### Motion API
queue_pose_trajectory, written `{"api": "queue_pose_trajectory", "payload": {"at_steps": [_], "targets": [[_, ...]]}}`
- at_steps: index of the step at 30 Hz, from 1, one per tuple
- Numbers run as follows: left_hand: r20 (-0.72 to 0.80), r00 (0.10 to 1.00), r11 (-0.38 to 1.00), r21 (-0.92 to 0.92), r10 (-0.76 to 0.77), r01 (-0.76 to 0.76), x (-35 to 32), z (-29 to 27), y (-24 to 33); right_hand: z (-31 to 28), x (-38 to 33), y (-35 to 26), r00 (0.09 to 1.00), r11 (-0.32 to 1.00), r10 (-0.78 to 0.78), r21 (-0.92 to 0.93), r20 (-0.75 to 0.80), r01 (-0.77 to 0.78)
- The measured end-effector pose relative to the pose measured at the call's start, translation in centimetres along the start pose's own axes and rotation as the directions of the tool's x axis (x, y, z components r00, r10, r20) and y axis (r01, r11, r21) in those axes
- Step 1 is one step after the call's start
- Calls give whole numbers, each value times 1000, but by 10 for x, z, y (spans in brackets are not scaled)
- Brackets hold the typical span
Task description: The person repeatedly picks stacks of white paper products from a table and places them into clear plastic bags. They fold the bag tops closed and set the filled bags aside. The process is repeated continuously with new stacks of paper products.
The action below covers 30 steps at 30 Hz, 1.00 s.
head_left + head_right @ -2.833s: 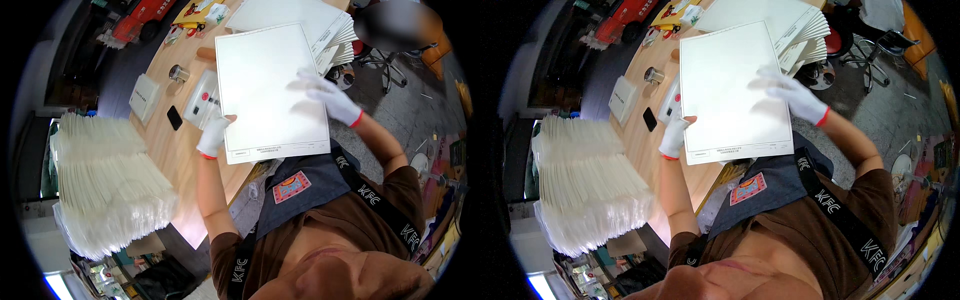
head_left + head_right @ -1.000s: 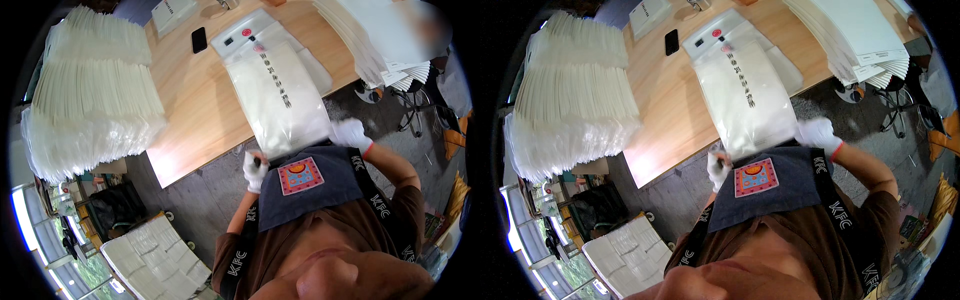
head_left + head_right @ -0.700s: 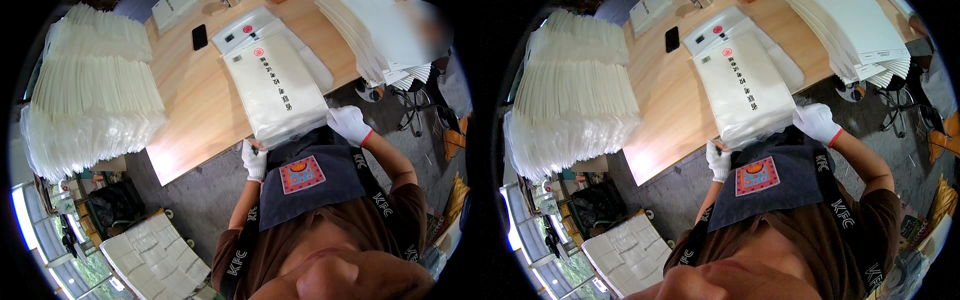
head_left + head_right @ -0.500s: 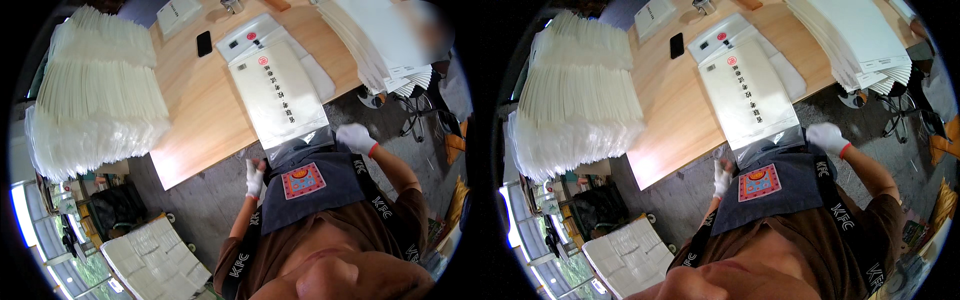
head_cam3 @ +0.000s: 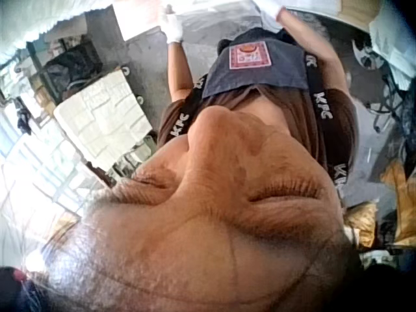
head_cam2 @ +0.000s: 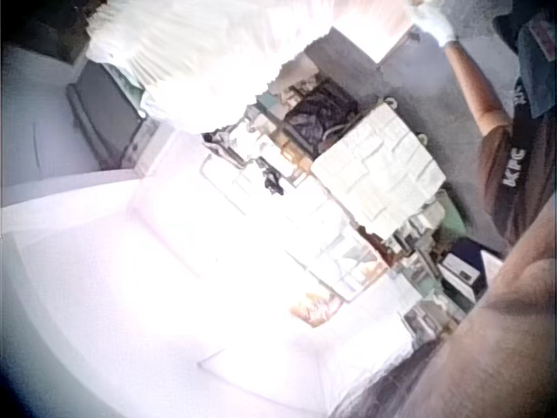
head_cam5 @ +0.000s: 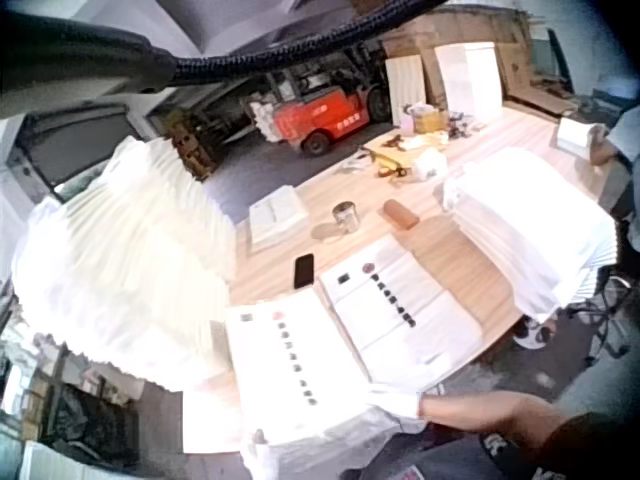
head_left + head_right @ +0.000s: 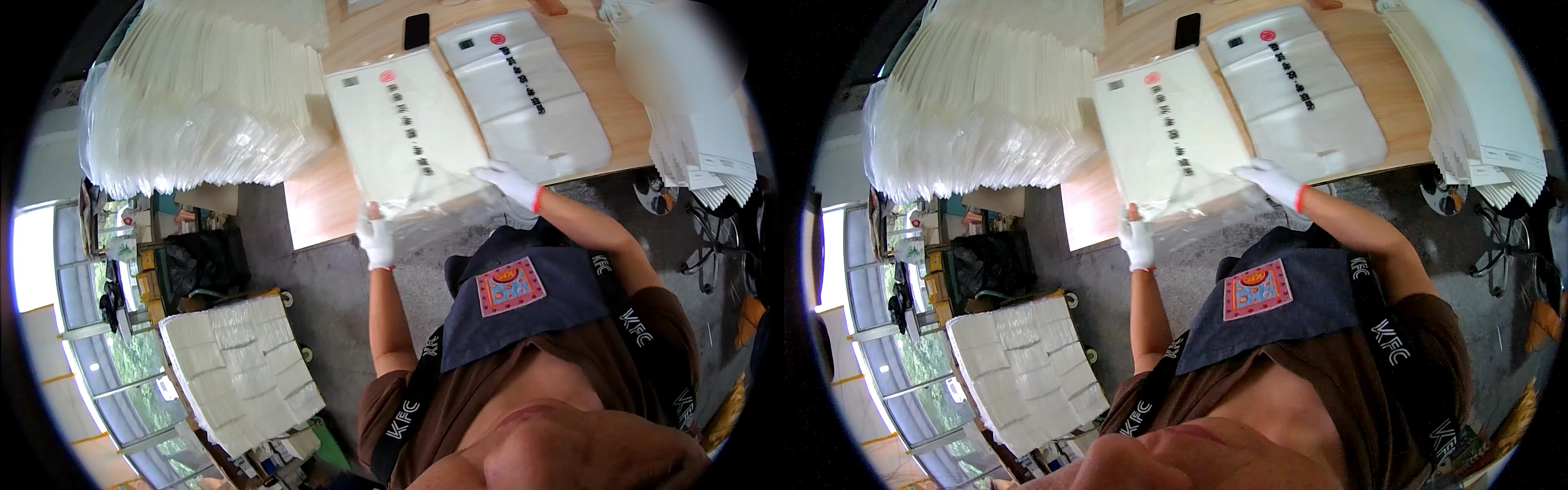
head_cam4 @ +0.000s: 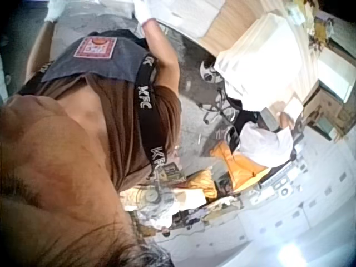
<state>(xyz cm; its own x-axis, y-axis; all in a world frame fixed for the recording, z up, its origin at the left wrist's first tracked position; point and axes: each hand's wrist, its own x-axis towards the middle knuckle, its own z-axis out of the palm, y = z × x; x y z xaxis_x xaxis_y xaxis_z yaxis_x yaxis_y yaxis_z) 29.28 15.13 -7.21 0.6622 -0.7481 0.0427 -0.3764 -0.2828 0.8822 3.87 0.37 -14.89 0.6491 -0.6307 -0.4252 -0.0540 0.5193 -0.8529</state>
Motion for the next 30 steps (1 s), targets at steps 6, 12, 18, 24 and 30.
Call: {"api": "queue_pose_trajectory", "payload": {"at_steps": [6, 12, 18, 24, 30], "targets": [[87, 996, 536, 840, 14, -81, 47, -33, -116, 65, 51, 46, 963, 962, 143, 195, 228, -190], [90, 957, 506, 833, 277, -225, 41, 33, -47, 14, -27, 55, 945, 960, 248, 79, 213, -269], [598, 592, 701, 69, 541, -710, 2, 220, 56, -26, -73, 33, 997, 995, 54, -83, -49, -58], [754, 510, 604, 191, 414, -774, -13, 316, 63, -42, -115, 24, 979, 995, 28, -91, -204, -48], [847, 435, 840, -25, 306, -542, 11, 316, 81, -95, -100, 30, 901, 922, -128, 285, -414, 262]]}}
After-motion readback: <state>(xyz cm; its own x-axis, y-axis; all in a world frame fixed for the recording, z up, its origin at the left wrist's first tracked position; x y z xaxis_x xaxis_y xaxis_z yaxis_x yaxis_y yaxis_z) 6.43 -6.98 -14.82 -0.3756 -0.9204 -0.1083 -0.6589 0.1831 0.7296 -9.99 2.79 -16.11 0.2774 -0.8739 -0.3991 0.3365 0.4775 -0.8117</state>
